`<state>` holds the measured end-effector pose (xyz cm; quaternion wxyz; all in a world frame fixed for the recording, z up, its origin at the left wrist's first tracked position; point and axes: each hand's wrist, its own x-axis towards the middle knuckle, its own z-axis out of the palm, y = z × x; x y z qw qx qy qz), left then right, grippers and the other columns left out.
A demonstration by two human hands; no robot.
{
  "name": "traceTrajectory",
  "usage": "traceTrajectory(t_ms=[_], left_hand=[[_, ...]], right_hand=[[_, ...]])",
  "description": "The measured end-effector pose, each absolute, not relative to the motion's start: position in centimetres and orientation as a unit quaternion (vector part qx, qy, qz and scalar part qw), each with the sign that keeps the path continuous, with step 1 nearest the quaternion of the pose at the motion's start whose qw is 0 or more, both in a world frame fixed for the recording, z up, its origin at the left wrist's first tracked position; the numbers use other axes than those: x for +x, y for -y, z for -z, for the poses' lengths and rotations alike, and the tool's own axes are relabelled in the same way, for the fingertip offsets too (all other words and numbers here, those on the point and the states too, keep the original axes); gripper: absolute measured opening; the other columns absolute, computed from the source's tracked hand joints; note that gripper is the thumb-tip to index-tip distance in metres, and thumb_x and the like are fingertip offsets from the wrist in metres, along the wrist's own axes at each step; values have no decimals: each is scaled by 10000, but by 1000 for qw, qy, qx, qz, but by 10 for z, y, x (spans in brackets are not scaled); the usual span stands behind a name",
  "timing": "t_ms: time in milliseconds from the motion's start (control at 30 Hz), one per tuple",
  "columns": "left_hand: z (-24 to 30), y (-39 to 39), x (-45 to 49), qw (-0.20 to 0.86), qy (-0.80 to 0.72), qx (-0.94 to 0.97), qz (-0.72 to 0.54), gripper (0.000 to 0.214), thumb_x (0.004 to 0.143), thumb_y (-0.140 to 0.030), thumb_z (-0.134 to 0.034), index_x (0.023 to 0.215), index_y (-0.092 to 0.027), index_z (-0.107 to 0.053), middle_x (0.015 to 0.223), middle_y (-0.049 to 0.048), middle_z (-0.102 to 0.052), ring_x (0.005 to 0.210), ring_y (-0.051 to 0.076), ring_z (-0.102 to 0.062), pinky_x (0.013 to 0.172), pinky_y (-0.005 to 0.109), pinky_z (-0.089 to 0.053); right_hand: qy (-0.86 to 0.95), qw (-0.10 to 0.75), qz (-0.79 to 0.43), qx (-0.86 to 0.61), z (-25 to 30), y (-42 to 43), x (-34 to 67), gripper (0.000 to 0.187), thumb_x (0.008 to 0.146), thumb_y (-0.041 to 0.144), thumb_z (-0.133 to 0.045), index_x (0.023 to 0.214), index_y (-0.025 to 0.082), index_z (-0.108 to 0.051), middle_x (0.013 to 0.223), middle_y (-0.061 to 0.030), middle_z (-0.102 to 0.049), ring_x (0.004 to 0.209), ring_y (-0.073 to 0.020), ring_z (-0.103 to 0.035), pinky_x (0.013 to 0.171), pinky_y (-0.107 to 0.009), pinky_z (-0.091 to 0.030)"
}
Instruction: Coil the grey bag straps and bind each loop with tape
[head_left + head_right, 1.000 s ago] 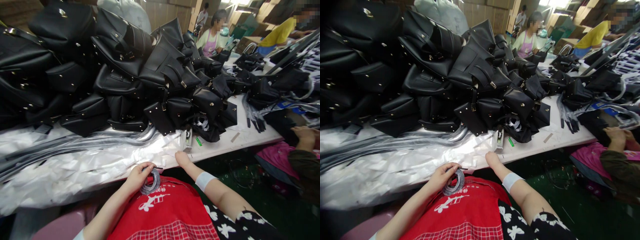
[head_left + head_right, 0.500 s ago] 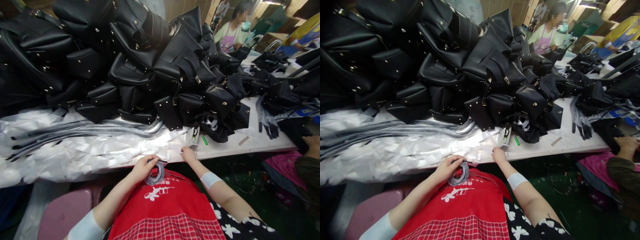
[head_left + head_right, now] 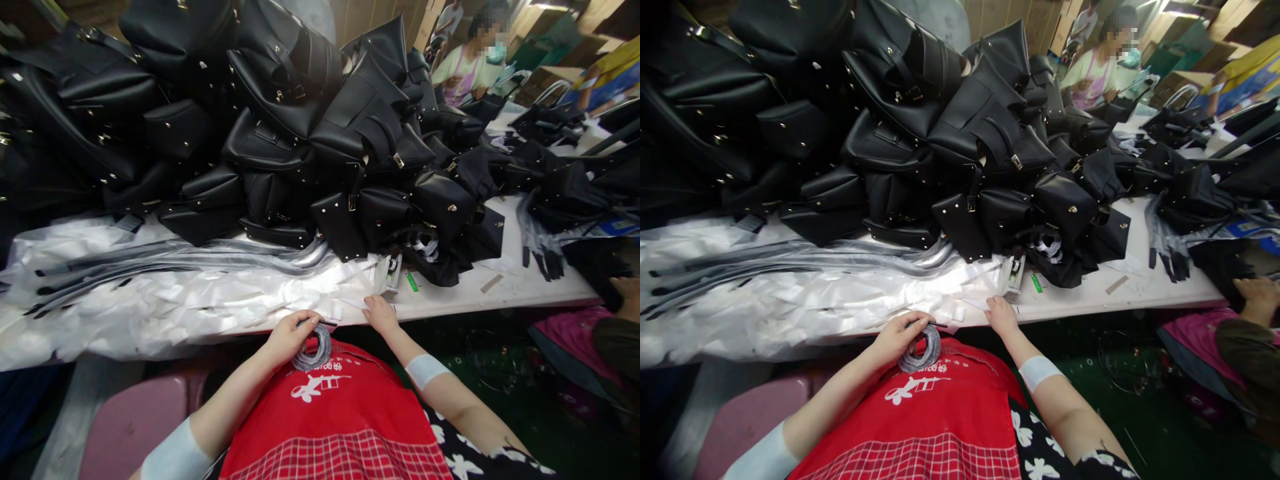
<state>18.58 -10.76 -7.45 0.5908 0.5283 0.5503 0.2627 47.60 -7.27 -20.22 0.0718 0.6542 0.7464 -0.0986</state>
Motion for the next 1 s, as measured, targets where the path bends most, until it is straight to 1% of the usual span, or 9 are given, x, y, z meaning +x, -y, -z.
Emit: traceTrajectory(t_ms=[133, 367, 467, 600, 700, 900, 1000], left_hand=[[74, 109, 186, 595, -548, 524, -265, 407, 790, -530, -557, 907, -161, -682, 625, -5, -624, 571, 153, -547, 560, 254, -424], [75, 110, 188, 603, -549, 517, -259, 434, 778, -550, -560, 918, -155, -673, 647, -3, -624, 510, 129, -502, 504, 241, -391], [73, 109, 189, 596, -549, 528, -255, 441, 785, -557, -550, 917, -156, -676, 635, 0, -622, 524, 135, -511, 500, 237, -389], [72, 109, 191, 586, -547, 538, -258, 433, 794, -554, -542, 912, -164, -688, 622, 4, -632, 584, 161, -558, 542, 249, -419], [72, 108, 192, 585, -545, 539, -264, 418, 796, -542, -544, 898, -165, -694, 625, 6, -641, 612, 170, -577, 571, 257, -437], [71, 105, 194, 590, -538, 544, -259, 397, 802, -529, -546, 873, -165, -688, 638, 7, -643, 630, 171, -584, 590, 259, -448], [69, 105, 194, 592, -538, 543, -254, 402, 807, -528, -539, 880, -161, -686, 650, 9, -645, 630, 168, -584, 590, 258, -449]], right_hand=[[-763, 84, 94, 634, 208, 83, 484, 145, 897, 280, -543, 971, 183, -622, 1006, -97, -599, 990, -215, -527, 817, -281, -395], [-780, 100, 90, 612, 221, 90, 494, 203, 950, 234, -442, 1014, 189, -630, 1041, -97, -605, 990, -200, -532, 780, -265, -411], [-789, 102, 91, 600, 221, 90, 496, 218, 957, 233, -427, 1024, 198, -632, 1035, -92, -609, 984, -193, -538, 773, -261, -415], [-790, 100, 82, 599, 218, 90, 496, 200, 930, 175, -455, 1016, 174, -635, 1018, -102, -617, 967, -193, -551, 784, -265, -415], [-778, 95, 70, 618, 219, 88, 493, 189, 918, 158, -463, 952, 148, -648, 980, -114, -629, 941, -198, -567, 787, -275, -412], [-746, 76, 59, 659, 220, 80, 486, 218, 926, 243, -481, 865, 149, -668, 931, -108, -649, 897, -195, -597, 756, -271, -410], [-734, 63, 63, 673, 218, 79, 483, 208, 911, 249, -505, 847, 147, -674, 930, -109, -653, 900, -200, -600, 753, -272, -407]])
